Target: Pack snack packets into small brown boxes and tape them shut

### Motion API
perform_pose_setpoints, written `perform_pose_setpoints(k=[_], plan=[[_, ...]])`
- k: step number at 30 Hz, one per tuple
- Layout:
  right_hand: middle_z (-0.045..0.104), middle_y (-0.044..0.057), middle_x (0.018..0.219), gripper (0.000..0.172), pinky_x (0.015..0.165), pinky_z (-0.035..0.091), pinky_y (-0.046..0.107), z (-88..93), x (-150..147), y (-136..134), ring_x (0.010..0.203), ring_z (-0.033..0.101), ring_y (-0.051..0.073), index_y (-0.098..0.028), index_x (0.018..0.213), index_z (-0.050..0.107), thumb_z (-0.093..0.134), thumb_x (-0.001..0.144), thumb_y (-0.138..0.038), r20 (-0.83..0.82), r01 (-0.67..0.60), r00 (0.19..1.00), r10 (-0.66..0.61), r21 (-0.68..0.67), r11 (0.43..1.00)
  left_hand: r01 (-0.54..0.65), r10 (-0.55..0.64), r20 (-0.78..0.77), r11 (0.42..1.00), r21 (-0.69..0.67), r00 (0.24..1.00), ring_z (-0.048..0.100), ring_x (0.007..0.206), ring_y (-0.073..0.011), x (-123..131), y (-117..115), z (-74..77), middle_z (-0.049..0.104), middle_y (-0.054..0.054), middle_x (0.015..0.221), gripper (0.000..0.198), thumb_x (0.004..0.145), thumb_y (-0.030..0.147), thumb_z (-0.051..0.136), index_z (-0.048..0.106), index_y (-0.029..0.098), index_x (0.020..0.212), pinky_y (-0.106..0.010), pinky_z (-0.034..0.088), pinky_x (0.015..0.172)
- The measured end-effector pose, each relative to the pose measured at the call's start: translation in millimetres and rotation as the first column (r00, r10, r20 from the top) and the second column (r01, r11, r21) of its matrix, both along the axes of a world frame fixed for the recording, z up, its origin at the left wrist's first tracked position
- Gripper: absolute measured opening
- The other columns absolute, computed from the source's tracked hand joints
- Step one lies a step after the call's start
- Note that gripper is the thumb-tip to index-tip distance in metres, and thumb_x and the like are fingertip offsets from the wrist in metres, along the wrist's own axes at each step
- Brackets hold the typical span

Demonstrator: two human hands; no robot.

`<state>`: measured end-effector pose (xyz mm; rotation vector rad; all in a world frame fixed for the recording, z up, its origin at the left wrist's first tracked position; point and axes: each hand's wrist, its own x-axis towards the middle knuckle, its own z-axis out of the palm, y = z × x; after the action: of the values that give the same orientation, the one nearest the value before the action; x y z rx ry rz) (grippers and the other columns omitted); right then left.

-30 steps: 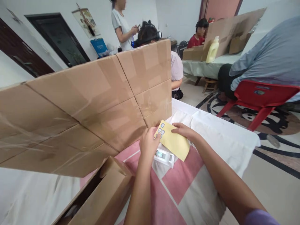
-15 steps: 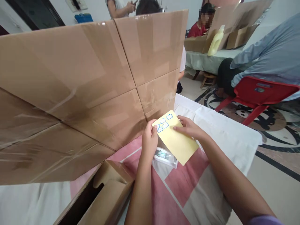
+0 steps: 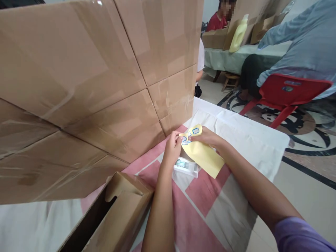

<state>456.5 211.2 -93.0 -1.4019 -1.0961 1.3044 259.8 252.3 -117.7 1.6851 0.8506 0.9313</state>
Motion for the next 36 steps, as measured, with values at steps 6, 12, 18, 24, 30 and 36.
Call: perform_pose_setpoints(k=[6, 12, 18, 24, 30, 36], plan=[[0.080, 0.007, 0.087, 0.038, 0.066, 0.058, 0.027, -8.1, -10.5, 2.6, 0.073, 0.072, 0.019, -0.012, 0.086, 0.078, 0.094, 0.055, -0.027, -0.163, 0.005, 0.987, -0.001, 0.025, 1.000, -0.136, 0.144, -0.053, 0.982, 0.134, 0.988, 0.065, 0.093, -0.0180, -0.3, 1.0, 1.9, 0.067, -0.006, 0.110, 0.036, 0.097, 0.045, 0.061, 0.062, 0.017, 0.119, -0.040, 0.058, 0.084], [0.081, 0.009, 0.092, 0.042, 0.069, 0.059, 0.031, -12.6, -14.8, 4.4, 0.074, 0.074, 0.021, -0.014, 0.092, 0.078, 0.093, 0.056, -0.029, -0.256, 0.028, 0.967, -0.008, 0.075, 0.997, -0.140, 0.179, -0.113, 0.948, 0.286, 0.977, 0.064, 0.094, -0.0171, -0.9, -3.2, 11.4, 0.066, -0.006, 0.109, 0.027, 0.096, 0.041, 0.062, 0.065, 0.017, 0.106, -0.039, 0.057, 0.086], [0.081, 0.009, 0.101, 0.052, 0.069, 0.059, 0.031, -10.1, -16.1, 3.9, 0.074, 0.074, 0.021, -0.016, 0.106, 0.078, 0.092, 0.058, -0.026, -0.364, 0.083, 0.931, -0.037, 0.113, 0.990, -0.110, 0.169, -0.164, 0.941, 0.320, 0.972, 0.066, 0.105, -0.0203, 0.2, -10.4, 16.3, 0.070, -0.005, 0.117, 0.039, 0.085, 0.026, 0.071, 0.060, 0.025, 0.121, -0.037, 0.055, 0.093], [0.081, 0.009, 0.099, 0.048, 0.070, 0.059, 0.030, -11.2, -15.9, 4.5, 0.077, 0.074, 0.020, -0.016, 0.106, 0.079, 0.092, 0.062, -0.027, -0.322, 0.019, 0.946, 0.038, 0.173, 0.985, -0.142, 0.212, -0.180, 0.931, 0.337, 0.961, 0.068, 0.109, -0.0214, 0.5, -11.4, 18.1, 0.073, -0.004, 0.120, 0.036, 0.085, 0.025, 0.069, 0.058, 0.029, 0.119, -0.035, 0.055, 0.092], [0.081, 0.008, 0.101, 0.050, 0.069, 0.059, 0.029, -7.9, -15.7, 3.5, 0.076, 0.074, 0.019, -0.016, 0.107, 0.078, 0.093, 0.060, -0.026, -0.331, 0.041, 0.943, 0.019, 0.174, 0.984, -0.188, 0.264, -0.175, 0.914, 0.359, 0.949, 0.069, 0.101, -0.0192, -0.1, -12.1, 19.7, 0.074, -0.004, 0.112, 0.024, 0.088, 0.029, 0.067, 0.059, 0.026, 0.110, -0.033, 0.055, 0.087], [0.081, 0.008, 0.098, 0.044, 0.074, 0.060, 0.033, -8.0, -19.9, 2.6, 0.080, 0.076, 0.023, -0.016, 0.099, 0.078, 0.093, 0.059, -0.029, -0.349, 0.073, 0.937, -0.011, 0.167, 0.983, -0.230, 0.318, -0.145, 0.874, 0.428, 0.937, 0.066, 0.093, -0.0188, -0.2, -12.4, 20.6, 0.071, -0.004, 0.099, 0.021, 0.090, 0.036, 0.069, 0.063, 0.017, 0.098, -0.042, 0.054, 0.091]])
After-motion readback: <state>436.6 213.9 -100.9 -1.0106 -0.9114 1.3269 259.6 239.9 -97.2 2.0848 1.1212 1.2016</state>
